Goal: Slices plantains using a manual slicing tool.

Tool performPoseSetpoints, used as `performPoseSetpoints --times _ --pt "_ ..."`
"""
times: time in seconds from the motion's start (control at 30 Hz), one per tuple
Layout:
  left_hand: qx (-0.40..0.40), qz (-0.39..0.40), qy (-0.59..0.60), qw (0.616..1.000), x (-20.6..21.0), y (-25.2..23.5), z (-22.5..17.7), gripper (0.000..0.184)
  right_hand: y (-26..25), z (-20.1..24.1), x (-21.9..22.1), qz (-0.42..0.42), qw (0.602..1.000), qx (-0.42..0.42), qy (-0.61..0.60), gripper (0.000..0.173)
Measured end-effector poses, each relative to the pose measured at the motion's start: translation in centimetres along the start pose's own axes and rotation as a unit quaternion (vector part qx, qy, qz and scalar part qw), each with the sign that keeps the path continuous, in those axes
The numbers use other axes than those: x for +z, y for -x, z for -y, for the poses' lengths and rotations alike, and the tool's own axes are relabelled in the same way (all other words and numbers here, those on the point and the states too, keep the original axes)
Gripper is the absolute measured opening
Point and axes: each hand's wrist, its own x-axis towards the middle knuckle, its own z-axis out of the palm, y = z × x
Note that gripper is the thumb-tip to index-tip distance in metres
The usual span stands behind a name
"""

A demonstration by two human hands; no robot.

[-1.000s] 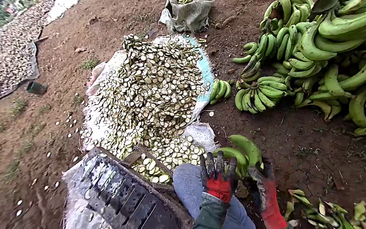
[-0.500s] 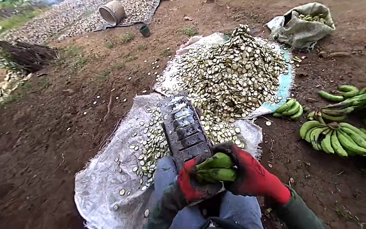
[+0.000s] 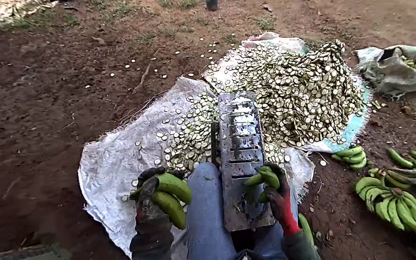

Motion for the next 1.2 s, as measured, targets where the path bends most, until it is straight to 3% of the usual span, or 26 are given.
performPoseSetpoints --times 0.1,0.17,0.27,0.33,0.4,0.47,0.57,0.63,0.73,0.8,0.87,0.97,1.03,1.1,1.2 --pt "-0.056 -0.024 0.099 0.993 0.4 1.7 1.5 0.037 2.3 -1.2 1.2 -0.077 0.987 -0.041 0.138 0.064" --pt "-0.103 -0.019 0.104 0.989 1.0 2.6 2.8 0.038 0.7 -1.1 2.6 -0.045 0.983 -0.035 0.174 0.067" --pt "-0.151 0.048 0.041 0.987 2.5 3.4 5.2 0.045 -2.8 -0.1 5.7 0.050 0.990 0.022 0.126 0.066" --pt "-0.162 0.106 0.012 0.981 4.1 3.6 6.8 0.046 -3.3 0.5 7.6 0.071 0.994 0.068 0.040 0.064" --pt "-0.189 0.110 0.008 0.976 6.0 4.1 7.9 0.043 -2.8 0.6 8.2 0.073 0.992 0.101 -0.016 0.064" --pt "-0.219 0.118 0.015 0.968 6.9 4.2 8.3 0.043 -2.5 1.1 7.8 0.066 0.989 0.127 -0.029 0.066" --pt "-0.269 0.157 0.026 0.950 7.2 4.3 7.9 0.040 -1.1 1.7 5.8 0.042 0.991 0.095 0.080 0.062" --pt "-0.243 0.191 0.094 0.946 6.3 4.0 8.3 0.039 1.1 1.6 3.5 -0.015 0.988 0.065 0.140 0.060" --pt "-0.239 0.160 0.204 0.936 5.2 4.2 8.2 0.045 1.3 0.4 1.7 -0.093 0.982 0.046 0.157 0.058" --pt "-0.273 0.142 0.263 0.915 5.2 4.8 8.2 0.047 -3.5 -1.3 2.8 -0.084 0.980 -0.042 0.176 0.051" --pt "-0.300 0.129 0.286 0.901 5.8 5.7 8.8 0.045 -12.2 -3.2 4.5 -0.075 0.962 -0.135 0.224 0.048" --pt "-0.303 0.134 0.259 0.907 5.9 6.7 9.6 0.046 -25.0 -5.8 7.6 -0.100 0.945 -0.153 0.271 0.053" --pt "-0.293 0.141 0.247 0.913 6.0 7.1 10.1 0.046 -29.2 -6.2 8.9 -0.113 0.939 -0.160 0.283 0.058" --pt "-0.293 0.140 0.228 0.918 5.4 7.6 11.0 0.048 -25.9 -5.4 8.2 -0.094 0.948 -0.110 0.283 0.061" --pt "-0.300 0.121 0.195 0.926 5.0 8.0 11.4 0.048 -14.3 -4.5 5.3 -0.098 0.961 -0.117 0.232 0.054"
